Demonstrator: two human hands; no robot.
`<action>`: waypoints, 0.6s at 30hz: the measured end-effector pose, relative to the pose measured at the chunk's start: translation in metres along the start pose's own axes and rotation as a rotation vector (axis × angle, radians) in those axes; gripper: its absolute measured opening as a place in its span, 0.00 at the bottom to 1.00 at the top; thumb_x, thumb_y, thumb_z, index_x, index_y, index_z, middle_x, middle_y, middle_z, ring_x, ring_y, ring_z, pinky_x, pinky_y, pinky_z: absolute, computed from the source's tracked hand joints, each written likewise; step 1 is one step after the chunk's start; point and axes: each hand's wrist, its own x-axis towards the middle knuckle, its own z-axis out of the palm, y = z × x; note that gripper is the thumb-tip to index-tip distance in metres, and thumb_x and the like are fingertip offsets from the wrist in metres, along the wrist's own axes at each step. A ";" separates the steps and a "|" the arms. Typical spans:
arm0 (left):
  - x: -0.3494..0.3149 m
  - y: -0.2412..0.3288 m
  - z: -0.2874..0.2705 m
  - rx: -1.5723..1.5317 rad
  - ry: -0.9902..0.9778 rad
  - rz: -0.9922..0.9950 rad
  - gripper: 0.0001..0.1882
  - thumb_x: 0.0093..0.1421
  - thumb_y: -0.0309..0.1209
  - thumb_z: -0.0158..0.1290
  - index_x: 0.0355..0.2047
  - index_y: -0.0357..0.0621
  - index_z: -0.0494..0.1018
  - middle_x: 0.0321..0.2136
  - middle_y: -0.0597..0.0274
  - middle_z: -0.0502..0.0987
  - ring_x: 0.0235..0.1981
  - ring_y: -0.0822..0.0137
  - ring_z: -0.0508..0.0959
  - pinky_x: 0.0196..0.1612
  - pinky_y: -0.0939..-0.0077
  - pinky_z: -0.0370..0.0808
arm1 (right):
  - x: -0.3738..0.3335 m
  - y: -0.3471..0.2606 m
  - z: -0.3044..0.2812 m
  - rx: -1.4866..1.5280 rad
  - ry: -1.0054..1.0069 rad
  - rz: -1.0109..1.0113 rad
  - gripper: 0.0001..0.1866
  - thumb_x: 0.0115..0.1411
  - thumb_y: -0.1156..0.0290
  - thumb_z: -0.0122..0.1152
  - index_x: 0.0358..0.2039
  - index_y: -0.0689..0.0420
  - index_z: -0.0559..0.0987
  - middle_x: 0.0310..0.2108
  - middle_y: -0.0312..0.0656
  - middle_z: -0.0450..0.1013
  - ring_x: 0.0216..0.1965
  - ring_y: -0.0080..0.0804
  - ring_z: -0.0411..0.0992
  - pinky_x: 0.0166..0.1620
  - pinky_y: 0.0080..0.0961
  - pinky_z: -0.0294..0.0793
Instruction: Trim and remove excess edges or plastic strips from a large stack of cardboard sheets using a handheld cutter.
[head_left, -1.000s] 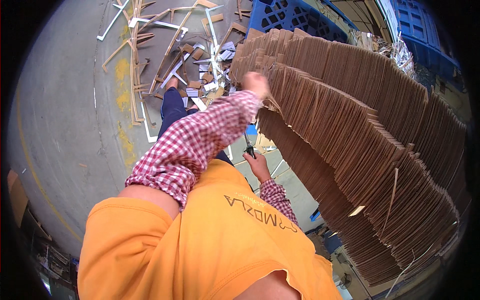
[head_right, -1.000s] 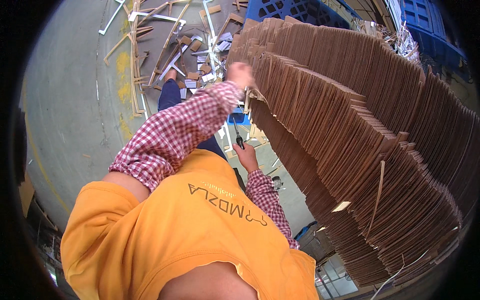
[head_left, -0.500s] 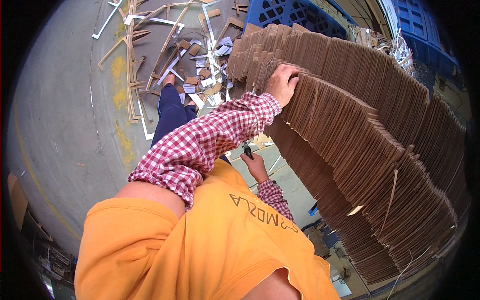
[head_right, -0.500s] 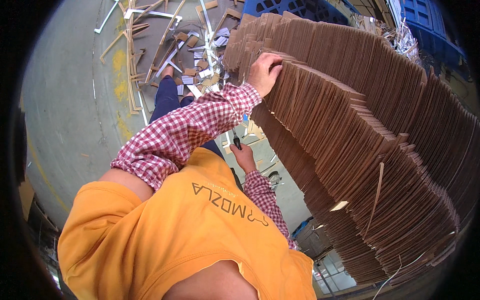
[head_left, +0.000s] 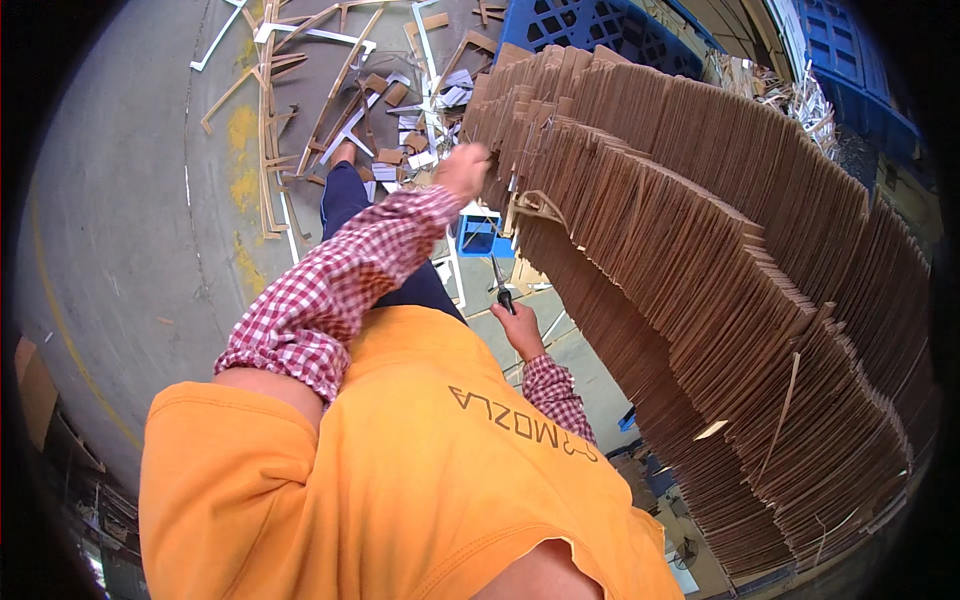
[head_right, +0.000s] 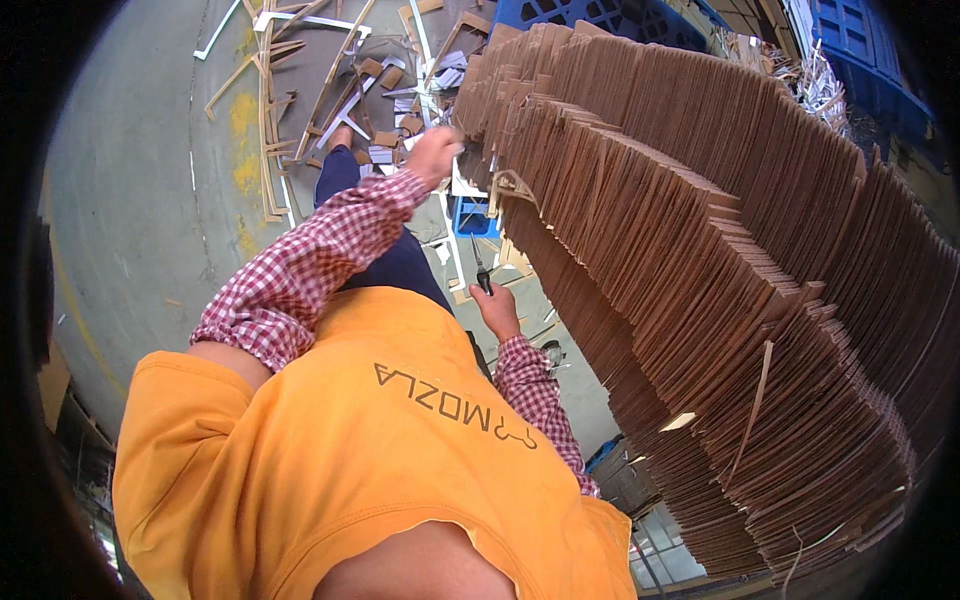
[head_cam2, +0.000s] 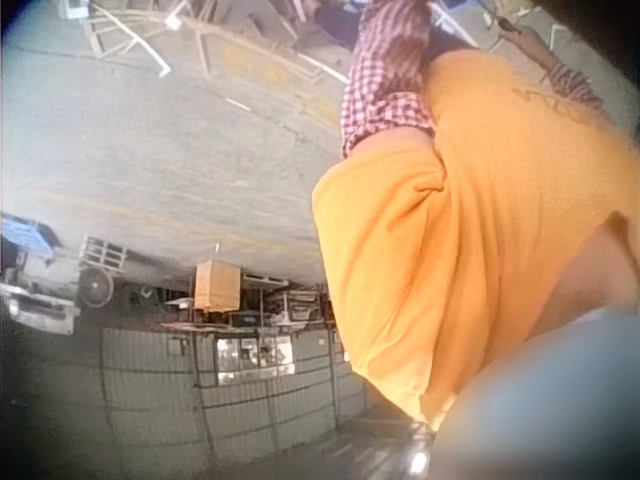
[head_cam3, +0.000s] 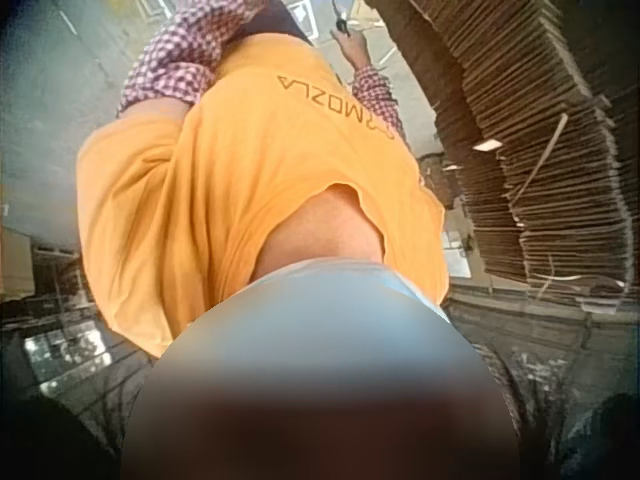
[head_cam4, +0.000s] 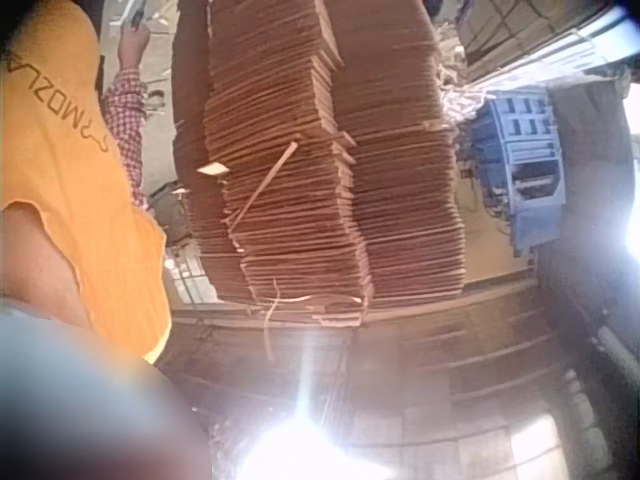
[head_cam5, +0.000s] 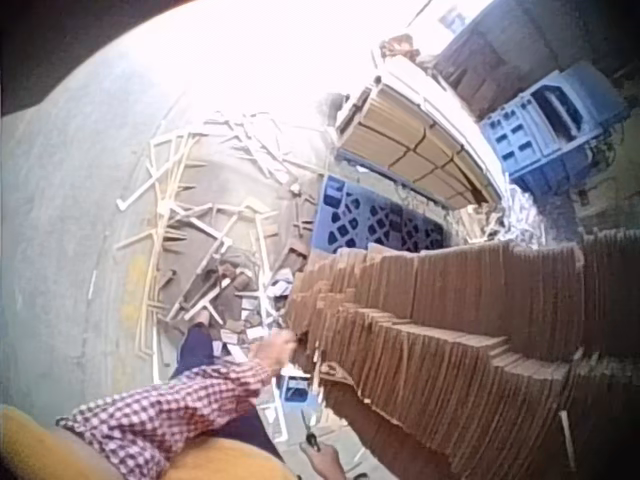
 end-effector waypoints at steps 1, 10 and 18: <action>0.006 0.033 0.007 -0.192 0.211 -0.002 0.20 0.52 0.35 0.50 0.43 0.37 0.68 0.42 0.48 0.68 0.46 0.52 0.67 0.50 0.65 0.64 | 0.002 0.005 0.002 -0.031 -0.021 0.005 0.19 0.51 0.58 0.56 0.21 0.66 0.73 0.13 0.42 0.65 0.18 0.28 0.62 0.25 0.29 0.60; 0.040 0.132 0.034 -0.525 0.454 0.140 0.16 0.52 0.28 0.52 0.41 0.37 0.70 0.43 0.48 0.69 0.46 0.52 0.69 0.50 0.68 0.66 | 0.001 -0.003 0.006 0.004 -0.013 -0.007 0.20 0.51 0.58 0.56 0.20 0.67 0.72 0.13 0.41 0.64 0.18 0.27 0.62 0.25 0.29 0.60; 0.046 0.134 0.022 -0.476 0.446 -0.004 0.08 0.47 0.27 0.56 0.26 0.36 0.72 0.28 0.52 0.73 0.30 0.57 0.74 0.34 0.66 0.71 | 0.008 0.004 0.001 -0.028 -0.064 0.013 0.20 0.50 0.58 0.57 0.20 0.66 0.73 0.13 0.43 0.65 0.18 0.28 0.62 0.25 0.30 0.61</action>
